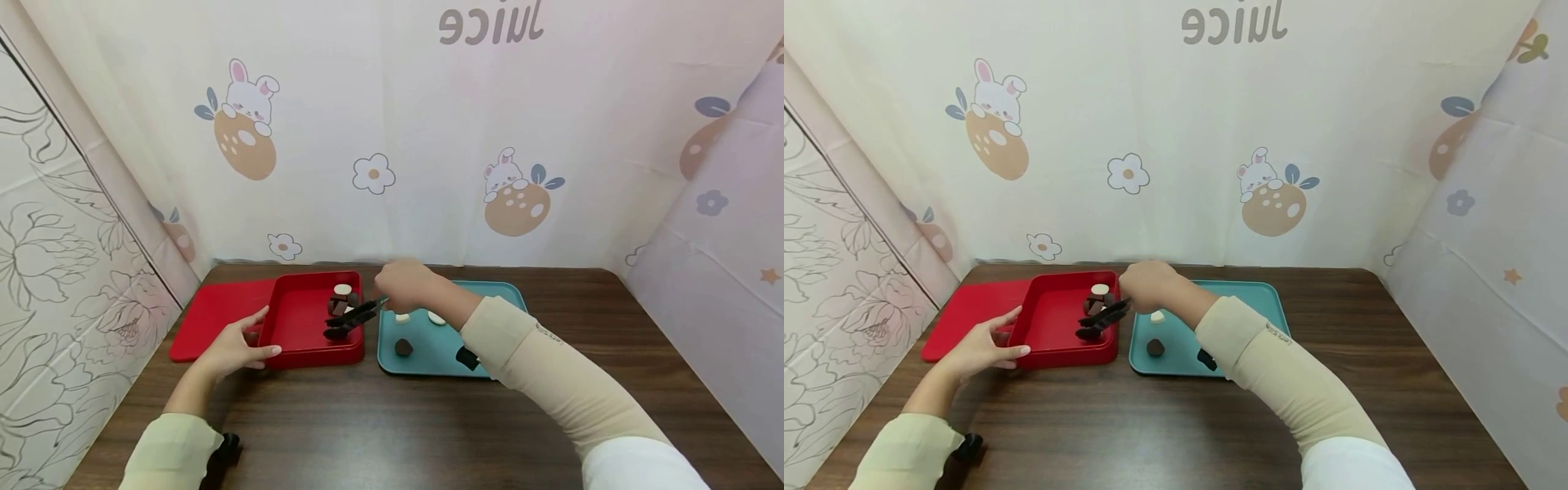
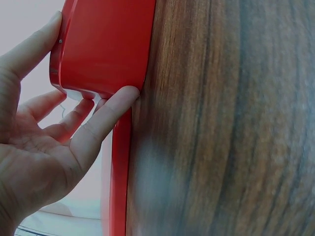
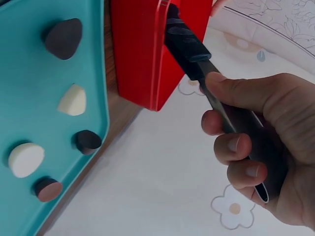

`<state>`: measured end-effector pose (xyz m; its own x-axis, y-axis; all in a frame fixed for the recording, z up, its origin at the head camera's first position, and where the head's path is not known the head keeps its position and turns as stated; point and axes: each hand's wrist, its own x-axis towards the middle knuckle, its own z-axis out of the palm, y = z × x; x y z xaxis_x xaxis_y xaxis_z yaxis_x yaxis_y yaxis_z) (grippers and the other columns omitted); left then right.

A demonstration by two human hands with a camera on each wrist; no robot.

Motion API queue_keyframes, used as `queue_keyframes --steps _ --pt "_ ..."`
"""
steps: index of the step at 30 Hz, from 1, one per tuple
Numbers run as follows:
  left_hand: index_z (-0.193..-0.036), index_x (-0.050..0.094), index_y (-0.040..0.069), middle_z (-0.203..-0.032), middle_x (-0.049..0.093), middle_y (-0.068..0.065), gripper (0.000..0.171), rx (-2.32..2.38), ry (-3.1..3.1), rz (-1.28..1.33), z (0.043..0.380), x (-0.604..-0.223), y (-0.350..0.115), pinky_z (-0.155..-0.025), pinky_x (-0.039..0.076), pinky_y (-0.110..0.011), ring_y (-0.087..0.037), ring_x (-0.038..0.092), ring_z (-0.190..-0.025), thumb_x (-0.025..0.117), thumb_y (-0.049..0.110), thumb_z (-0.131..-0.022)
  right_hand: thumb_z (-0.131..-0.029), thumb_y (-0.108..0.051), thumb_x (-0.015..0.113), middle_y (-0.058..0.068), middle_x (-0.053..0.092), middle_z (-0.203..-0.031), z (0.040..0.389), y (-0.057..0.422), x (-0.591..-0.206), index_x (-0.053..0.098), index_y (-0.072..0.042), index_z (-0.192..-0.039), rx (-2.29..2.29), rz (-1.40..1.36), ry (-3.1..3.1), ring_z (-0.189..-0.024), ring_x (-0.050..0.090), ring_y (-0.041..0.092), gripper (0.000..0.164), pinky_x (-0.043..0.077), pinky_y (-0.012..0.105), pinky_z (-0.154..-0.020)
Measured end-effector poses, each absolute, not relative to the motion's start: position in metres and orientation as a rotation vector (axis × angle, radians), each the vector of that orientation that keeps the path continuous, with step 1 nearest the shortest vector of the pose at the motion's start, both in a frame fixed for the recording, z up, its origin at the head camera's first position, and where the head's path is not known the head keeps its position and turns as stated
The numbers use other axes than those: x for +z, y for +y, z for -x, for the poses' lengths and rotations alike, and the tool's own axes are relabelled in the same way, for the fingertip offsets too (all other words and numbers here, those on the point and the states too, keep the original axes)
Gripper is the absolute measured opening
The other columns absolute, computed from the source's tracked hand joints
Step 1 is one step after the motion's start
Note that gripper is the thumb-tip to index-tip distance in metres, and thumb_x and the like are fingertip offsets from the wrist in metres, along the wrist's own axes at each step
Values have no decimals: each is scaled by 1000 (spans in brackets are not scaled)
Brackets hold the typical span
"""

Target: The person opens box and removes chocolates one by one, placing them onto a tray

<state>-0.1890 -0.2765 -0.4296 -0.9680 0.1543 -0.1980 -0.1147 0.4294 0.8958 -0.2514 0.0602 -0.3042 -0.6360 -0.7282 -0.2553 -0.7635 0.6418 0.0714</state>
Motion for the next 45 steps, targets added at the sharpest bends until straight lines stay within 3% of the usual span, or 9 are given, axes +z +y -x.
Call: queue_keyframes --steps 4,10,15,24,27,31,38,45 --pt "-157 20 11 -146 30 -31 102 1561 2431 -36 189 -430 -276 -72 59 -42 -50 42 -122 83 25 -78 -92 -18 69 -1 72 -109 252 70 -307 73 -16 -118 142 1274 2674 -83 66 13 26 53 25 -59" --pt "-156 19 10 -146 29 -31 102 1563 2423 -36 189 -430 -277 -72 59 -42 -50 41 -122 83 24 -79 -94 -17 67 0 73 -105 252 82 -311 72 -13 -119 2 1340 2703 -72 61 10 26 49 23 -58" --pt "-156 19 10 -146 29 -31 101 1572 2425 -48 189 -430 -277 -72 59 -42 -50 41 -122 83 23 -79 -93 -15 67 1 73 -106 252 88 -314 74 -12 -115 -27 1346 2722 -80 66 12 23 53 24 -64" --pt "-156 19 10 -145 30 -31 102 1578 2420 -51 190 -432 -278 -72 59 -43 -49 41 -121 83 23 -79 -92 -17 67 0 73 -98 245 78 -308 74 -11 -115 75 1195 2741 -65 55 10 25 47 23 -51" --pt "-156 19 10 -145 29 -31 102 1582 2418 -52 190 -432 -278 -72 59 -43 -49 41 -121 83 23 -79 -92 -18 65 -1 69 -81 239 71 -302 76 -11 -103 206 1145 2759 -59 48 10 17 39 23 -47" --pt "-156 19 10 -145 30 -31 101 1580 2421 -51 190 -432 -279 -72 59 -43 -48 44 -119 83 23 -79 -91 -19 63 -3 53 -61 231 59 -296 70 -15 -81 393 1085 2774 -53 40 12 12 34 23 -43" --pt "-156 19 10 -145 30 -31 101 1575 2426 -56 189 -432 -280 -72 59 -43 -47 45 -118 83 24 -79 -87 -23 66 -4 58 -65 219 37 -291 70 -17 -86 525 1022 2754 -54 46 11 7 46 24 -46" --pt "-157 19 11 -145 29 -31 102 1563 2428 -47 190 -431 -278 -72 59 -42 -48 43 -121 83 25 -79 -86 -24 69 -3 59 -71 211 29 -291 70 -17 -89 531 997 2708 -57 48 13 8 48 26 -48"
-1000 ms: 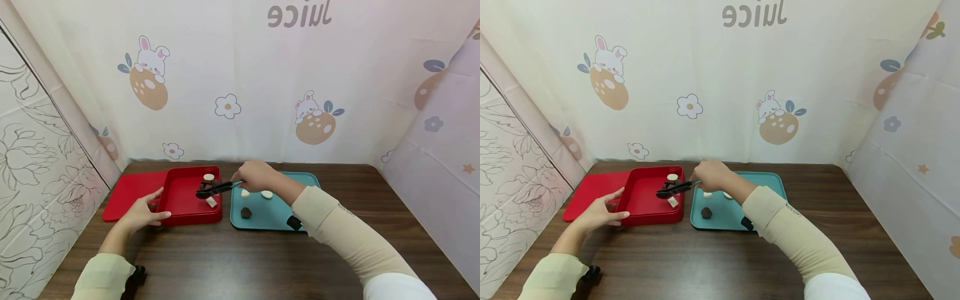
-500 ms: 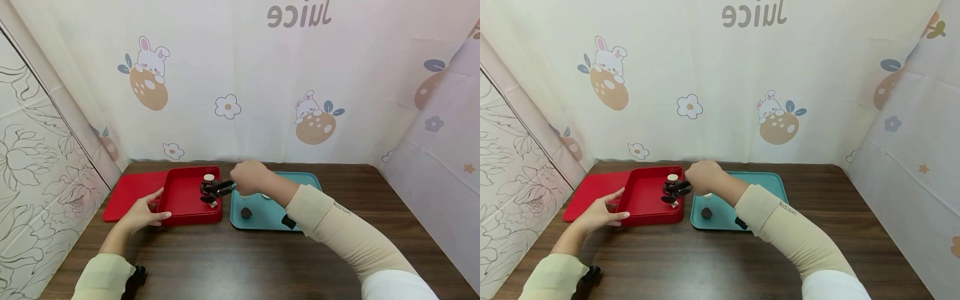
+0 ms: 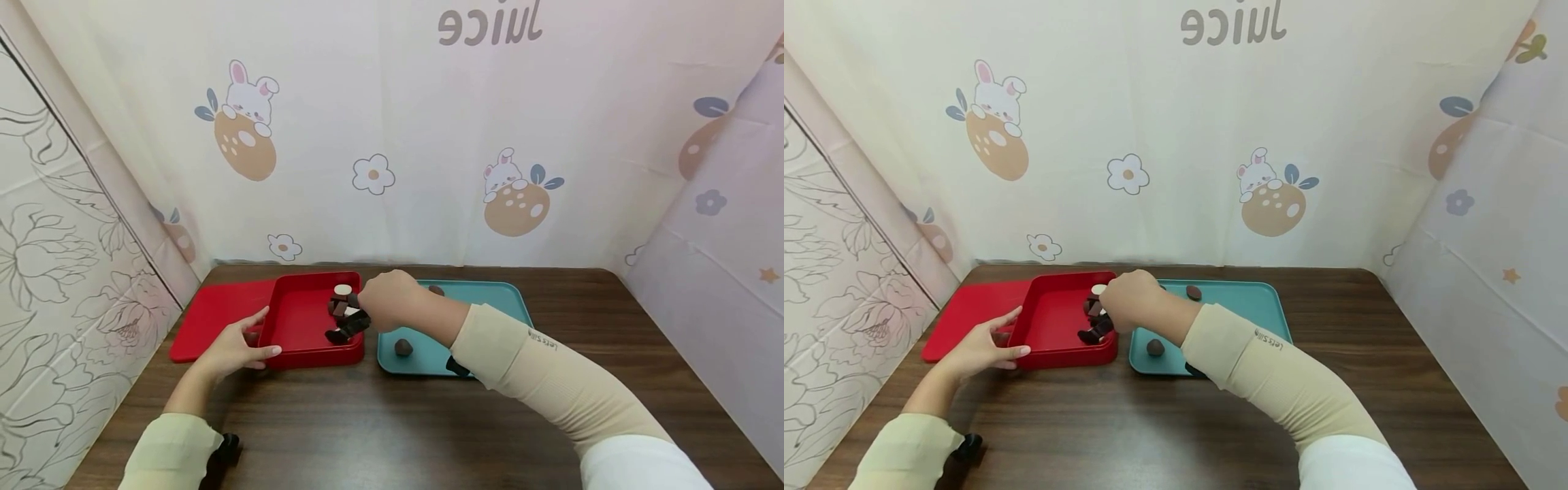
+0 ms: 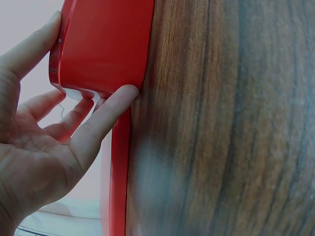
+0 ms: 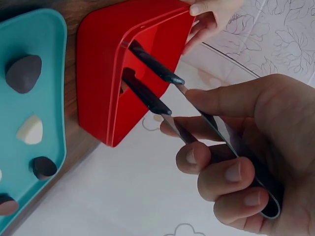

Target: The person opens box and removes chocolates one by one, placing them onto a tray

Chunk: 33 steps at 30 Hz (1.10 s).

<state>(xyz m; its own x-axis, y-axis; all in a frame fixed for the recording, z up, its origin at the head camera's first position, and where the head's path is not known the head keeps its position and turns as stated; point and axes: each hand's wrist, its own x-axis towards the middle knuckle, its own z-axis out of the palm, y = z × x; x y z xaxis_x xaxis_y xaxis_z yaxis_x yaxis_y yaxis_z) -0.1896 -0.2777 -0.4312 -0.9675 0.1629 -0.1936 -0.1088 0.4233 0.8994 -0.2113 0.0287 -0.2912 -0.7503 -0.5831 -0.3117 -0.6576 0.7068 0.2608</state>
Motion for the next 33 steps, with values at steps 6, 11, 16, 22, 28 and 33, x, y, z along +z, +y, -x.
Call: queue_keyframes --steps 6,11,16,22,28,33 --pt "-157 19 12 -146 29 -30 101 1561 2420 -52 192 -431 -277 -72 59 -42 -47 41 -122 83 24 -79 -90 -26 68 -3 59 -71 211 31 -294 71 -17 -90 503 1046 2696 -60 49 12 9 48 26 -49" --pt "-157 19 12 -147 29 -30 102 1561 2413 -47 193 -431 -277 -73 59 -42 -48 41 -123 83 25 -79 -89 -29 71 -5 59 -72 214 37 -297 72 -19 -89 460 1096 2707 -61 52 12 10 48 25 -49" --pt "-157 19 12 -146 29 -30 102 1558 2419 -48 194 -431 -277 -72 59 -42 -48 41 -122 83 25 -79 -89 -28 72 -6 58 -67 218 47 -302 72 -20 -84 430 1133 2722 -57 49 11 10 47 24 -48" --pt "-157 19 12 -147 28 -30 100 1553 2421 -39 193 -431 -276 -72 59 -42 -46 45 -119 82 23 -80 -91 -28 70 -5 63 -74 220 61 -309 76 -20 -95 370 1189 2759 -58 52 10 11 46 23 -47" --pt "-157 19 12 -146 28 -30 102 1564 2411 -28 190 -430 -277 -72 59 -42 -48 42 -121 83 25 -79 -92 -27 70 -4 69 -81 219 72 -317 74 -19 -117 222 1213 2776 -59 54 9 27 45 22 -44" --pt "-157 19 12 -146 29 -30 101 1568 2411 -18 189 -430 -277 -73 59 -42 -49 41 -122 83 23 -79 -92 -26 69 -3 71 -82 221 80 -325 72 -17 -119 121 1237 2807 -57 54 9 28 42 21 -42"
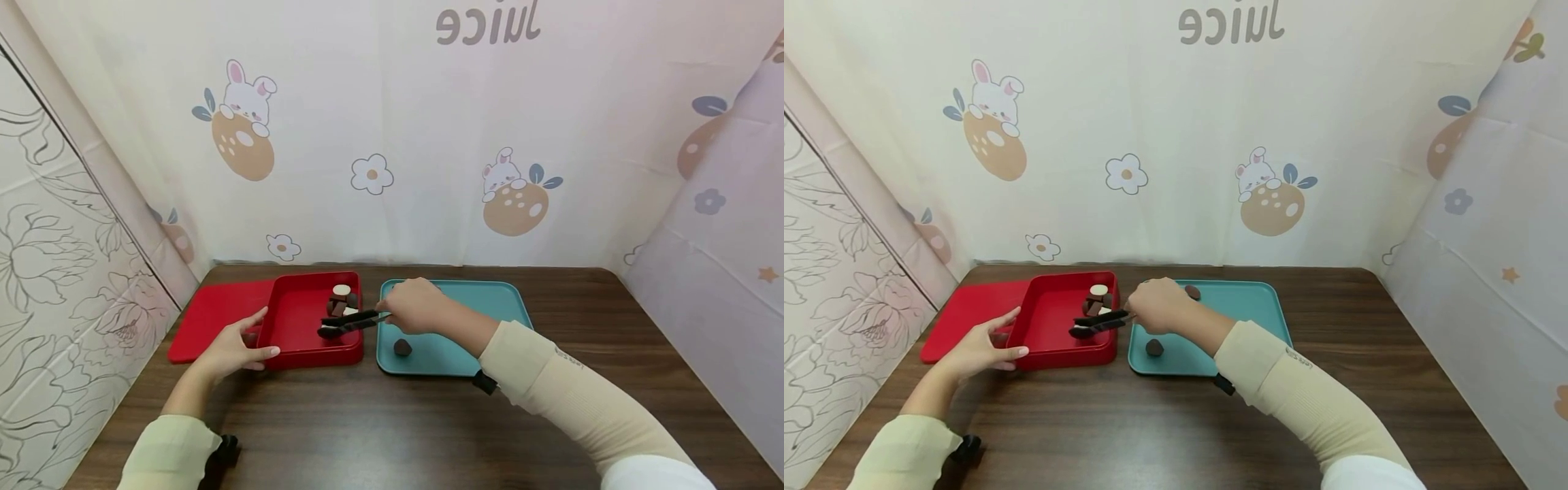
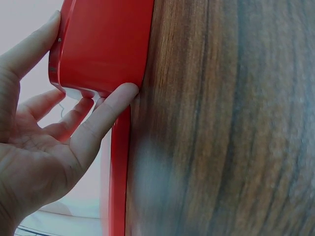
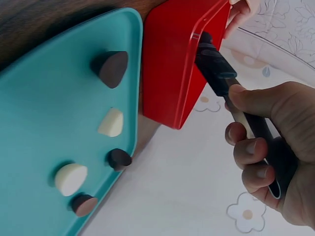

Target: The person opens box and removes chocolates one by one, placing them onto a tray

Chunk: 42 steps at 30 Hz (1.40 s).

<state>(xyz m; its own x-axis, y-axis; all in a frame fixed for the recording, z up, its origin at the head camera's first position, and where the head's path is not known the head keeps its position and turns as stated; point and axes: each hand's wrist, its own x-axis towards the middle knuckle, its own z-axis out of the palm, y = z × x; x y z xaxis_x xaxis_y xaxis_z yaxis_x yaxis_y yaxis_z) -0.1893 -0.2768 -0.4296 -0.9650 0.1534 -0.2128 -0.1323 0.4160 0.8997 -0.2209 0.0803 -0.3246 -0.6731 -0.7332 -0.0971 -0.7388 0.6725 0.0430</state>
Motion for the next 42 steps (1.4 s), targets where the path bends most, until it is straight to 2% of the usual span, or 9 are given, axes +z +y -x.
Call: queue_keyframes --steps 3,8,13,18,22,25,30,36,42 --pt "-157 19 11 -145 29 -30 101 1565 2415 -20 189 -429 -277 -72 59 -42 -47 44 -119 83 24 -79 -93 -26 68 -3 71 -82 223 86 -330 72 -17 -119 67 1248 2831 -55 53 9 28 40 21 -42" --pt "-157 19 11 -145 30 -30 102 1563 2417 -27 189 -430 -277 -72 59 -42 -46 46 -117 83 25 -79 -94 -25 67 -2 65 -69 223 97 -337 70 -16 -122 12 1316 2849 -49 48 10 30 38 22 -40" --pt "-157 19 11 -145 30 -30 101 1563 2416 -30 190 -430 -277 -72 59 -42 -46 46 -117 83 24 -79 -93 -24 68 -3 62 -63 222 108 -345 71 -15 -121 -63 1411 2888 -49 51 11 29 40 22 -40" --pt "-157 18 12 -146 29 -30 101 1561 2414 -31 190 -430 -278 -72 59 -42 -48 44 -120 82 24 -80 -90 -23 71 -3 67 -69 217 116 -350 72 -15 -117 -150 1463 2955 -54 54 9 28 39 20 -43" --pt "-157 18 12 -147 28 -30 100 1562 2409 -28 190 -431 -279 -72 59 -42 -48 42 -122 82 23 -81 -89 -22 73 -1 73 -83 211 123 -349 73 -14 -116 -188 1485 3018 -60 59 8 29 41 19 -46" --pt "-157 18 12 -147 28 -31 100 1560 2409 -25 189 -431 -279 -72 59 -42 -49 42 -122 82 23 -81 -88 -20 74 0 74 -86 206 129 -348 73 -13 -116 -243 1490 3050 -57 57 7 29 38 20 -44" --pt "-157 18 12 -146 28 -31 102 1565 2410 -26 188 -432 -280 -72 59 -42 -49 41 -122 83 26 -79 -88 -18 73 -1 70 -74 199 141 -350 72 -12 -117 -326 1486 3080 -49 51 5 29 34 19 -41" --pt "-157 19 12 -146 28 -31 102 1568 2414 -36 188 -432 -279 -72 59 -42 -49 42 -122 83 25 -79 -88 -18 74 -1 70 -76 190 155 -354 72 -10 -117 -392 1471 3134 -54 58 6 31 39 18 -44" --pt "-157 19 11 -146 28 -31 102 1564 2420 -41 188 -430 -277 -72 59 -42 -50 41 -122 83 25 -79 -85 -16 76 -4 65 -71 182 170 -361 72 -9 -116 -486 1454 3208 -53 53 5 32 38 19 -45"
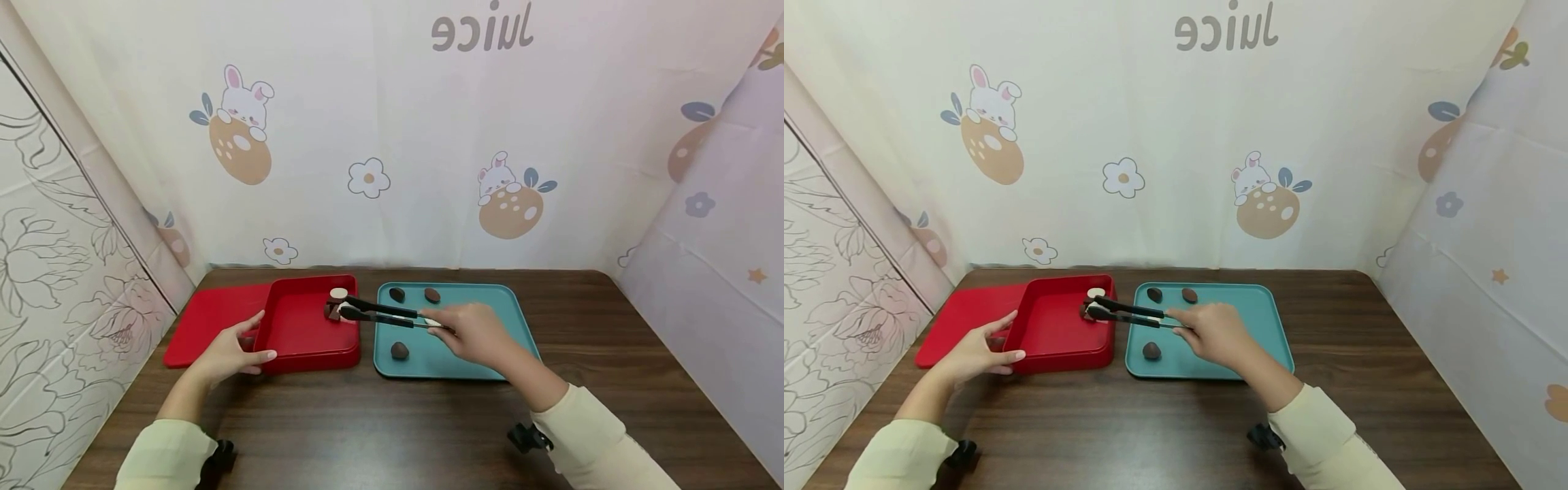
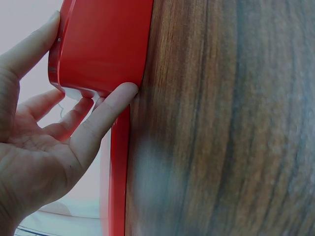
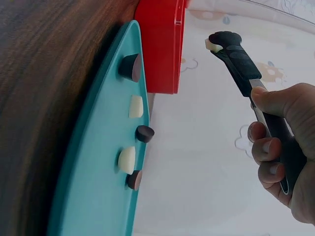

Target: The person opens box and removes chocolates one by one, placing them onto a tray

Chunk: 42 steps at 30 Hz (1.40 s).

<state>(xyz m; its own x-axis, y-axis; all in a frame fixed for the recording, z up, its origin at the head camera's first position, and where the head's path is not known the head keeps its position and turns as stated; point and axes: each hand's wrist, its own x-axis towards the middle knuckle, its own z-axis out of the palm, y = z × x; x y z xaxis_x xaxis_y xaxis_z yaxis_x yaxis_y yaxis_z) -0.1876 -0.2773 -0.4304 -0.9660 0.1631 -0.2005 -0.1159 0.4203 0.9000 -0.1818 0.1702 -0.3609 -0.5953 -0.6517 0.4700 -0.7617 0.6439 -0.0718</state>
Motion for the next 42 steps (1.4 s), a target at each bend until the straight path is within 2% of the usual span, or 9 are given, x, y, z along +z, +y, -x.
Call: queue_keyframes --steps 4,11,20,28,39,42 --pt "-157 19 11 -146 28 -31 102 1569 2418 -43 188 -430 -277 -72 59 -42 -50 40 -123 83 25 -79 -83 -12 77 -6 62 -68 177 179 -365 73 -8 -113 437 -1091 -2424 -54 51 2 31 39 20 -46" --pt "-157 19 11 -146 28 -31 102 1567 2411 -35 187 -430 -277 -73 59 -42 -50 41 -122 83 25 -79 -80 -9 80 -10 56 -65 166 196 -369 73 -6 -112 474 -1071 -2406 -52 39 -3 33 34 17 -46" --pt "-157 18 11 -147 27 -31 101 1562 2405 -33 186 -430 -275 -73 59 -42 -51 38 -125 82 24 -80 -77 -9 81 -19 47 -60 150 222 -373 74 -10 -113 507 -964 -2423 -51 28 -6 37 27 15 -43" --pt "-157 18 11 -147 27 -31 101 1568 2404 -35 185 -429 -276 -73 59 -42 -50 41 -123 82 23 -80 -77 -7 80 -23 42 -59 139 246 -383 73 -10 -115 556 -873 -2468 -47 25 -7 39 26 15 -42" --pt "-157 18 11 -147 26 -32 101 1588 2399 -48 184 -430 -277 -73 59 -43 -50 40 -123 82 22 -80 -78 -7 80 -22 54 -63 124 265 -391 73 -11 -116 543 -751 -2533 -46 25 -8 40 27 16 -40" --pt "-157 18 11 -147 26 -31 101 1591 2396 -47 185 -430 -276 -73 59 -43 -50 39 -123 82 22 -80 -78 -8 80 -24 47 -59 119 270 -394 73 -12 -116 531 -721 -2545 -46 23 -8 39 26 16 -40"
